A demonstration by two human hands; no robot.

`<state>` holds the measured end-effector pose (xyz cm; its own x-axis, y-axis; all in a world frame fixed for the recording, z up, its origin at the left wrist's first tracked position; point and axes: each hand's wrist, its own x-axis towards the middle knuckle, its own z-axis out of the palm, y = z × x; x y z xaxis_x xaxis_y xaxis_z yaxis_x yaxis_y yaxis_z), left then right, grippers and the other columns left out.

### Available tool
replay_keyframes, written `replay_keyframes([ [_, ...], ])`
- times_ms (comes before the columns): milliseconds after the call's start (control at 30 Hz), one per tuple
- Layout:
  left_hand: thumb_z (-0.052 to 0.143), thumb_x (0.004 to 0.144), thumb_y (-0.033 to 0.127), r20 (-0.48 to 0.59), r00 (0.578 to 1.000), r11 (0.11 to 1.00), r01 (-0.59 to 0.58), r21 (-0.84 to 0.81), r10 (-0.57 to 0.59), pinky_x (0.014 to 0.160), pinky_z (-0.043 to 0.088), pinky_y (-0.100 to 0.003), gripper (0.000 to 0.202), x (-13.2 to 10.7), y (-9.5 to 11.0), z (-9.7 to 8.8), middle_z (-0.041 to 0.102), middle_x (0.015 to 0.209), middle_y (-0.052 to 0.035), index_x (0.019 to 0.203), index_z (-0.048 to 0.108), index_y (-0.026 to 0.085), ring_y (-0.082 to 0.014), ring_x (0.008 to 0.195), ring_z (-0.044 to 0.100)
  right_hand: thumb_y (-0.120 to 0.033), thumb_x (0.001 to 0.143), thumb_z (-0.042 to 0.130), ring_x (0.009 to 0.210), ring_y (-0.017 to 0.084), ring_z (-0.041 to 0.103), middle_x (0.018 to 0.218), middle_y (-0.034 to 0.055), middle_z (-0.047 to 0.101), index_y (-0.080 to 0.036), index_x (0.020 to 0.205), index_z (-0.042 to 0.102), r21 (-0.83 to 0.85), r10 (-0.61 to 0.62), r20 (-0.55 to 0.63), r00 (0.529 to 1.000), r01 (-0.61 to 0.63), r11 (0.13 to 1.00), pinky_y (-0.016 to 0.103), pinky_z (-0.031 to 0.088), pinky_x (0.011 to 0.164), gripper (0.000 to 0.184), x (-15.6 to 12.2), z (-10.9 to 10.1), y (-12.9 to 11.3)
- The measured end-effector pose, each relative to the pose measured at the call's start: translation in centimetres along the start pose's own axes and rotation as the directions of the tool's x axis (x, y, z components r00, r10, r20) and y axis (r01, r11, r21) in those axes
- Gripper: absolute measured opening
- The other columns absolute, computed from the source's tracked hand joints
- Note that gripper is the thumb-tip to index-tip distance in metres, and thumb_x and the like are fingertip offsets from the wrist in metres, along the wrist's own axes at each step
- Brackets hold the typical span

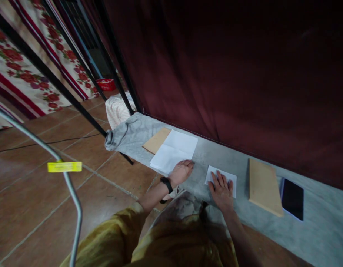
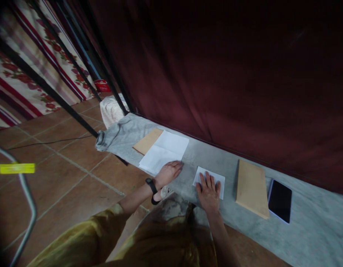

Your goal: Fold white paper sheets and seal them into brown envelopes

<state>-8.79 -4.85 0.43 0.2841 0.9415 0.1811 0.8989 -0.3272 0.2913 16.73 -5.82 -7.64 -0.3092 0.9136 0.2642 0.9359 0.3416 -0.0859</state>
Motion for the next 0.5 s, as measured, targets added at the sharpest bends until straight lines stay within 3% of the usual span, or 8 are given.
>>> replay_keyframes([
  [100, 0.049, 0.097, 0.022, -0.074, 0.995, 0.997, 0.071, 0.015, -0.07, 0.11, 0.043, -0.041, 0.034, -0.2, -3.1, -1.0, 0.063, 0.136, -0.0131, 0.127, 0.064, 0.017, -0.0251, 0.129, 0.057, -0.045, 0.102, 0.039, 0.146, 0.034, 0.035, 0.161, 0.0108, 0.038, -0.026, 0.155, 0.04, -0.008, 0.01, 0.002, 1.0, -0.01, 1.0, 0.066, 0.014, 0.119, 0.056, 0.0, 0.0, -0.1],
  [200, 0.05, 0.095, 0.02, -0.203, 0.94, 0.959, 0.282, 0.015, -0.273, 0.112, 0.042, -0.041, 0.04, -0.4, -7.6, -2.8, 0.061, 0.139, -0.0147, 0.133, 0.06, 0.017, -0.0264, 0.13, 0.056, -0.048, 0.102, 0.039, 0.146, 0.034, 0.035, 0.162, 0.0101, 0.036, -0.026, 0.155, 0.039, -0.012, 0.021, 0.033, 0.999, -0.021, 1.0, 0.065, 0.014, 0.119, 0.057, 0.0, -0.2, -0.3],
  [300, 0.05, 0.094, 0.021, -0.273, 0.826, 0.858, 0.514, 0.007, -0.492, 0.114, 0.037, -0.041, 0.043, -0.8, -12.9, -5.0, 0.057, 0.142, -0.0181, 0.137, 0.055, 0.013, -0.029, 0.135, 0.05, -0.048, 0.102, 0.038, 0.147, 0.034, 0.034, 0.162, 0.0099, 0.035, -0.027, 0.155, 0.038, -0.005, 0.037, 0.068, 0.997, -0.037, 0.999, 0.065, 0.014, 0.119, 0.058, 0.1, -0.5, -0.4],
  [367, 0.051, 0.094, 0.022, -0.279, 0.707, 0.74, 0.673, -0.017, -0.65, 0.113, 0.035, -0.04, 0.047, -1.4, -16.1, -6.4, 0.053, 0.146, -0.02, 0.139, 0.051, 0.011, -0.0306, 0.138, 0.045, -0.048, 0.102, 0.037, 0.147, 0.034, 0.033, 0.163, 0.0101, 0.034, -0.026, 0.155, 0.038, -0.002, 0.036, 0.078, 0.996, -0.036, 0.999, 0.065, 0.014, 0.119, 0.057, 0.1, -0.6, -0.4],
  [433, 0.053, 0.094, 0.025, -0.282, 0.637, 0.671, 0.741, -0.032, -0.717, 0.108, 0.037, -0.041, 0.049, -1.9, -18.8, -7.5, 0.052, 0.143, -0.0262, 0.139, 0.048, 0.005, -0.0344, 0.137, 0.046, -0.048, 0.102, 0.037, 0.148, 0.034, 0.033, 0.162, 0.0104, 0.035, -0.026, 0.155, 0.039, -0.001, 0.029, 0.074, 0.997, -0.029, 1.0, 0.065, 0.014, 0.119, 0.057, 0.1, -0.7, -0.3],
  [500, 0.057, 0.093, 0.03, -0.253, 0.587, 0.618, 0.784, -0.056, -0.769, 0.099, 0.042, -0.039, 0.049, -2.4, -20.9, -8.1, 0.06, 0.13, -0.0266, 0.134, 0.05, 0.004, -0.0346, 0.126, 0.055, -0.048, 0.102, 0.039, 0.147, 0.034, 0.033, 0.162, 0.0105, 0.036, -0.026, 0.155, 0.039, 0.001, 0.024, 0.063, 0.998, -0.024, 1.0, 0.065, 0.015, 0.119, 0.057, 0.0, -0.7, -0.3],
])
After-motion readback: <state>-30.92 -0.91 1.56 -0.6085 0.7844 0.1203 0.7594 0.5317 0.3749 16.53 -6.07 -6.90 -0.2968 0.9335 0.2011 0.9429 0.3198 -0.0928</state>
